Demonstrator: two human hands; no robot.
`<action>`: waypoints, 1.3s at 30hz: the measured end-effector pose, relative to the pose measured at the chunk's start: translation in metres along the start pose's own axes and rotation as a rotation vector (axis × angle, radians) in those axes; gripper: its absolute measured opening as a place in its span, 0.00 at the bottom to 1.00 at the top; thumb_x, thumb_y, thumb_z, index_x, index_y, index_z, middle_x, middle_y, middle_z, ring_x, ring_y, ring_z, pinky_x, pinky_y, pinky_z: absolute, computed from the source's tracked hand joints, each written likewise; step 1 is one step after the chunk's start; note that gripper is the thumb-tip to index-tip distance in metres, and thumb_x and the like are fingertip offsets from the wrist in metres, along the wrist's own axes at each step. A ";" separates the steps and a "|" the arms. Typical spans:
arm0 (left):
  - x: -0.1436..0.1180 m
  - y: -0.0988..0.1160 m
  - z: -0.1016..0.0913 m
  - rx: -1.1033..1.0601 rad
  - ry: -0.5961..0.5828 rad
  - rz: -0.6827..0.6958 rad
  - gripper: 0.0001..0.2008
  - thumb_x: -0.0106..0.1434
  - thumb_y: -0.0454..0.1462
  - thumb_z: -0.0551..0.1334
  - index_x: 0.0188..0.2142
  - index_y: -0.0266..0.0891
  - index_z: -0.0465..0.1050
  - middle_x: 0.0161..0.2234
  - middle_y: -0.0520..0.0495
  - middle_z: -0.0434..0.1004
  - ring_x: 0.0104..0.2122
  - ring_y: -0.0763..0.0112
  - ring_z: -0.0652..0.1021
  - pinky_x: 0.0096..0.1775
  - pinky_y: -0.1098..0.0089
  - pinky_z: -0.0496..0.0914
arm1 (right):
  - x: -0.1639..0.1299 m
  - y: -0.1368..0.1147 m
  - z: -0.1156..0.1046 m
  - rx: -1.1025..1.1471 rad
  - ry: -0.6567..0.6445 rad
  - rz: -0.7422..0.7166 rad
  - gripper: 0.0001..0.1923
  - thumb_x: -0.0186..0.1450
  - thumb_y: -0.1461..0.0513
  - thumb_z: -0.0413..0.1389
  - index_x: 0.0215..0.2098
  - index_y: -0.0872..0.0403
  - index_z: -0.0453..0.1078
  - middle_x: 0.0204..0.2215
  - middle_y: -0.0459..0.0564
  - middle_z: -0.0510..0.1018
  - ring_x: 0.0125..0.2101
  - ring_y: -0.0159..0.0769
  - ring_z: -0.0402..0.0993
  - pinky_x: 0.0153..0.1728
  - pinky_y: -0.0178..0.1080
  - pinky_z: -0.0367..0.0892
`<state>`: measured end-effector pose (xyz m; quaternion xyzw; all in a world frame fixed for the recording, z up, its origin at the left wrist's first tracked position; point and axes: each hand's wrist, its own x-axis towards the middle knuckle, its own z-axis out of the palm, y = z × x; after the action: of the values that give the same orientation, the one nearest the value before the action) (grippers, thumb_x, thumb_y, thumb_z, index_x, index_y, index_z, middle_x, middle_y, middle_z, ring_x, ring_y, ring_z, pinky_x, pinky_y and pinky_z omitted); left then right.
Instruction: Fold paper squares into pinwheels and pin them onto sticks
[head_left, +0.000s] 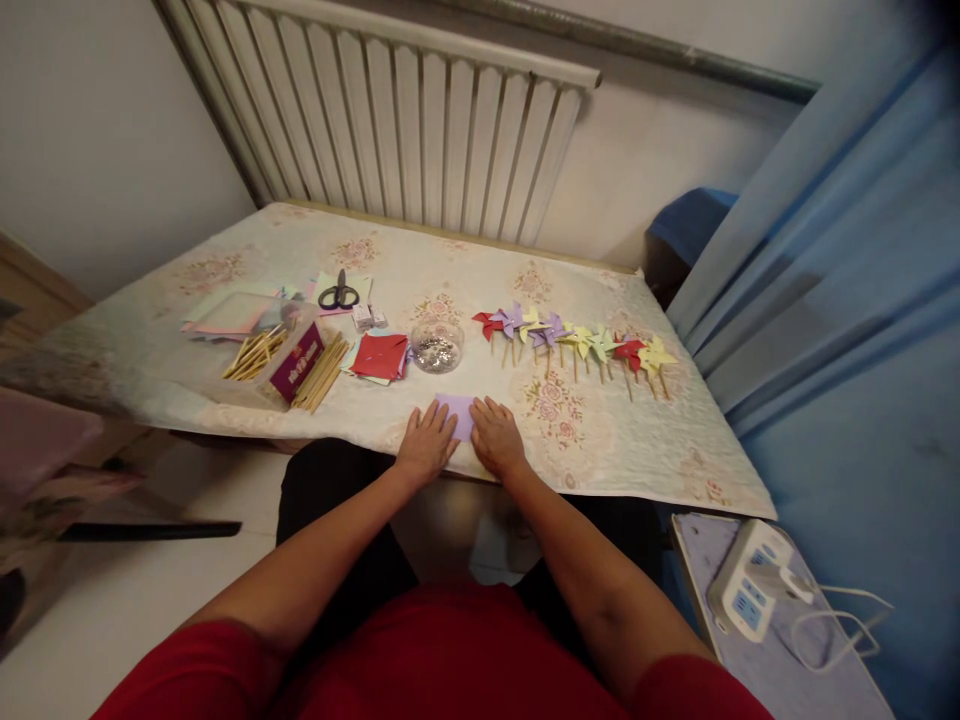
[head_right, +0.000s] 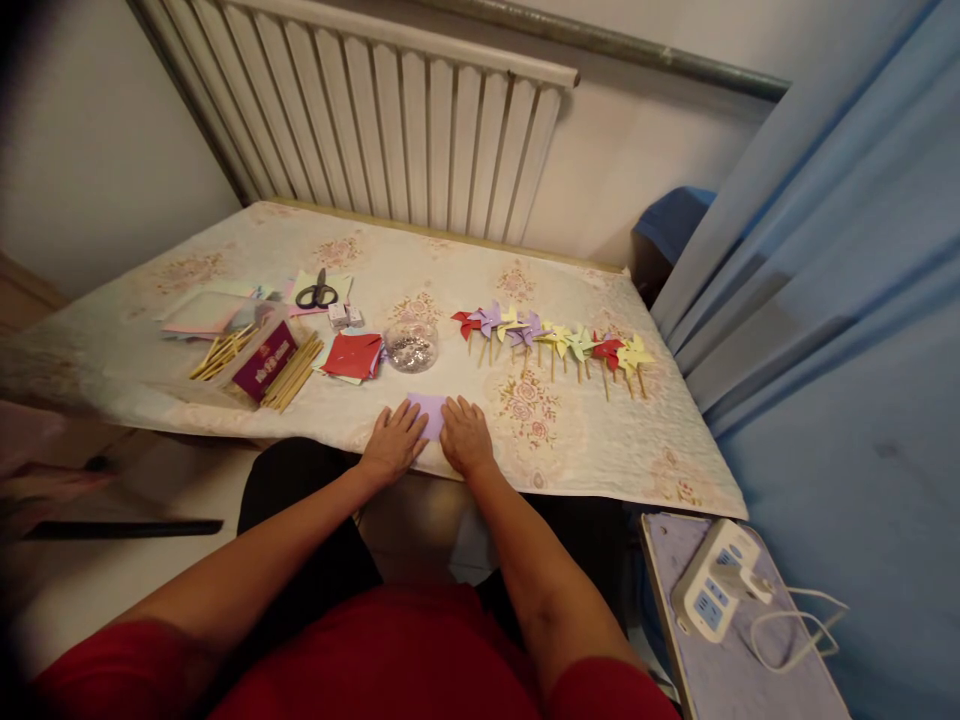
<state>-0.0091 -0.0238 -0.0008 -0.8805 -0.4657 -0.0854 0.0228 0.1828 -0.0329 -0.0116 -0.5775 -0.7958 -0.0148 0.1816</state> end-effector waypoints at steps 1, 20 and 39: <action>0.000 0.000 0.000 0.000 -0.002 0.000 0.25 0.73 0.43 0.50 0.65 0.40 0.68 0.68 0.36 0.64 0.69 0.48 0.60 0.65 0.42 0.57 | 0.000 0.000 0.000 0.000 0.001 0.001 0.23 0.72 0.64 0.49 0.64 0.56 0.66 0.66 0.58 0.69 0.68 0.49 0.58 0.66 0.54 0.51; 0.006 0.004 -0.012 -0.031 0.001 -0.001 0.24 0.72 0.44 0.53 0.62 0.37 0.71 0.68 0.33 0.64 0.70 0.45 0.57 0.66 0.38 0.54 | -0.004 -0.005 -0.012 0.033 -0.001 -0.048 0.21 0.72 0.63 0.50 0.62 0.53 0.68 0.63 0.55 0.72 0.66 0.49 0.60 0.62 0.53 0.55; 0.014 0.005 0.011 -0.070 -0.032 0.038 0.28 0.73 0.43 0.48 0.69 0.38 0.61 0.71 0.41 0.58 0.71 0.58 0.59 0.69 0.51 0.53 | -0.005 -0.004 -0.009 0.045 0.003 -0.080 0.19 0.72 0.64 0.50 0.60 0.53 0.70 0.61 0.56 0.75 0.66 0.48 0.61 0.62 0.53 0.57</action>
<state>0.0043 -0.0136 -0.0090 -0.8907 -0.4460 -0.0870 -0.0139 0.1831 -0.0404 -0.0038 -0.5412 -0.8179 -0.0053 0.1950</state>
